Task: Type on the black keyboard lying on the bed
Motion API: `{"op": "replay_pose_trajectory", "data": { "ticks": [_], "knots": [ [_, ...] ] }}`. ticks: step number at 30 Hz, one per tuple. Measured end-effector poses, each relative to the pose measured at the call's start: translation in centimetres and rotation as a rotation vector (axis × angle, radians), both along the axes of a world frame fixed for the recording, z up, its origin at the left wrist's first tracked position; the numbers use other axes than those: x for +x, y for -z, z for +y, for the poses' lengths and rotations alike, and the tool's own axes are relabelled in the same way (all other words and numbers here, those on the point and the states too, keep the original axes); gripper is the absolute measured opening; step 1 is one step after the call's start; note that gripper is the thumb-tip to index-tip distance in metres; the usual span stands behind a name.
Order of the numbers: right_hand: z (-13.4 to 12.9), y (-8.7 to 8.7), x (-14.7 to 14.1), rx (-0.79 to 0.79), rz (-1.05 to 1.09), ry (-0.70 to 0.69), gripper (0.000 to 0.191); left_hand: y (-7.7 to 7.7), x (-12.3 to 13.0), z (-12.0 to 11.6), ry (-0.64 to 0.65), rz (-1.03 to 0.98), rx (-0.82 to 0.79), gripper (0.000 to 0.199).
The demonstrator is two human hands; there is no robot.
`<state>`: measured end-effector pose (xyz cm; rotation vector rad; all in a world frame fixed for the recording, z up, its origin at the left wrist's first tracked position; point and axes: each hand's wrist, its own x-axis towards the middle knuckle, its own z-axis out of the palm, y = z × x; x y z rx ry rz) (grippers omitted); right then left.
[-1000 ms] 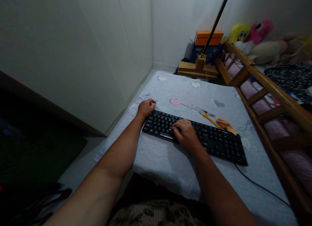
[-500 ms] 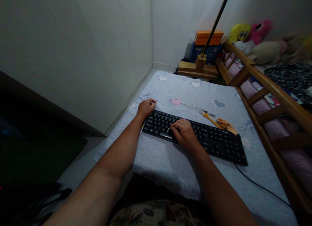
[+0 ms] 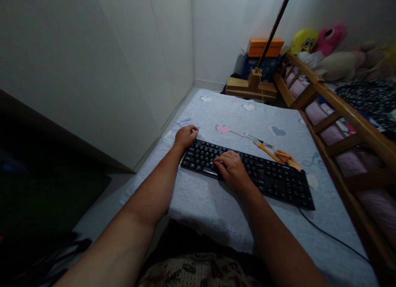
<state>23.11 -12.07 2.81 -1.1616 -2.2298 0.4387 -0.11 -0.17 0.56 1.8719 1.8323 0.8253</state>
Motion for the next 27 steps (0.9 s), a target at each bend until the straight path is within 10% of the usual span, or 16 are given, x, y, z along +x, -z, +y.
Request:
{"op": "replay_pose_trajectory", "data": {
  "ticks": [27],
  "knots": [
    [-0.35,-0.27,-0.12,0.014,0.01,-0.004,0.017,-0.05,0.0,-0.04,-0.005,-0.004,-0.001,0.03]
  ]
}}
